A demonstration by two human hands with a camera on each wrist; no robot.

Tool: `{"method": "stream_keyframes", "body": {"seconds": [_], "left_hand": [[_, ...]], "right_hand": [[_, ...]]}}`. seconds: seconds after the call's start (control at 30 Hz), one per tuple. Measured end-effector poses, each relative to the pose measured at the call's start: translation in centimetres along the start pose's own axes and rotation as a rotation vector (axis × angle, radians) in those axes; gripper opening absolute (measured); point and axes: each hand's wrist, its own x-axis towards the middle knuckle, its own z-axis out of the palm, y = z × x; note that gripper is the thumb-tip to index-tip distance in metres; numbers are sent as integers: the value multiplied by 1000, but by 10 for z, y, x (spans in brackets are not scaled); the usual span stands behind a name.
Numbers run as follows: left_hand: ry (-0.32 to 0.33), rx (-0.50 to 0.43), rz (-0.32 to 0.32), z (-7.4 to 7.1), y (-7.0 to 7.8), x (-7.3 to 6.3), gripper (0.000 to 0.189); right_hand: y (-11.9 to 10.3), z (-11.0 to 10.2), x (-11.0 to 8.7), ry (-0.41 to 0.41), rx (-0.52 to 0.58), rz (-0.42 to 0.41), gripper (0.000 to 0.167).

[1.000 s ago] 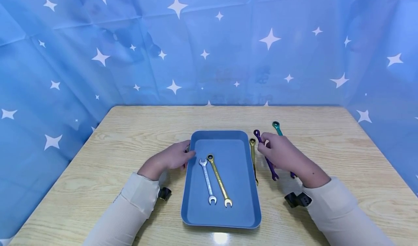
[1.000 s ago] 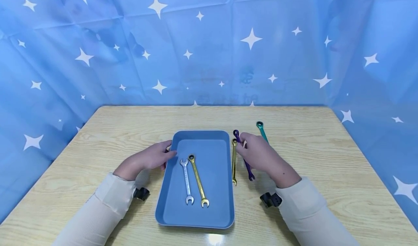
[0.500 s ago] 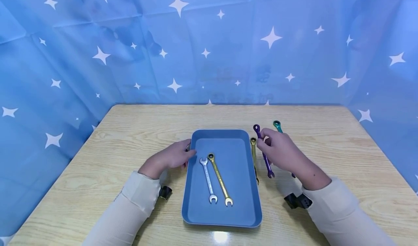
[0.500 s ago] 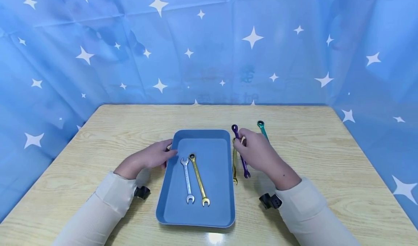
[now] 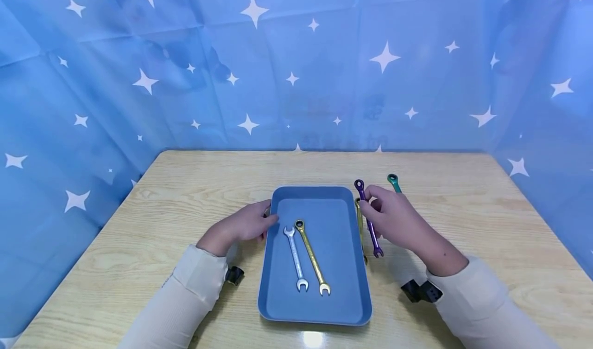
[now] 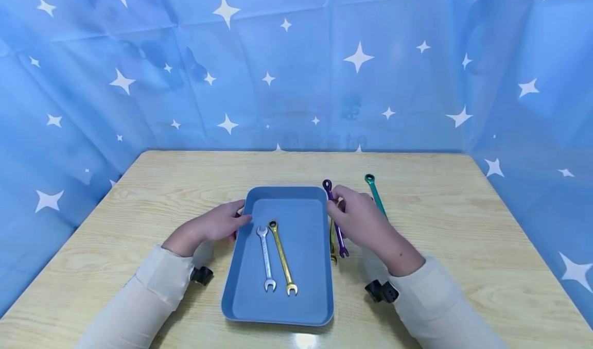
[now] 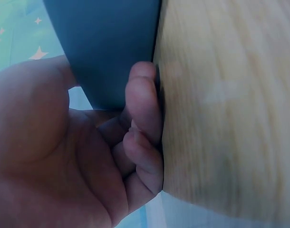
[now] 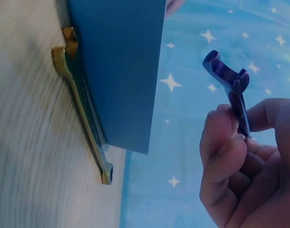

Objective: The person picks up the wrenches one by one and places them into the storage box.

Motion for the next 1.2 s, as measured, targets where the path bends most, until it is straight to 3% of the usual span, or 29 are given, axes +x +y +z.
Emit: {"method": "stream_keyframes", "body": {"seconds": [0.57,1.2], "left_hand": [[7,2,0,0,-2,1,37],[2,-4,-5,2,0,1,38]], "right_hand": [[-10,19,-4,-14,114,10,17],[-8,29,-4,-104,194,-2,14]]}}
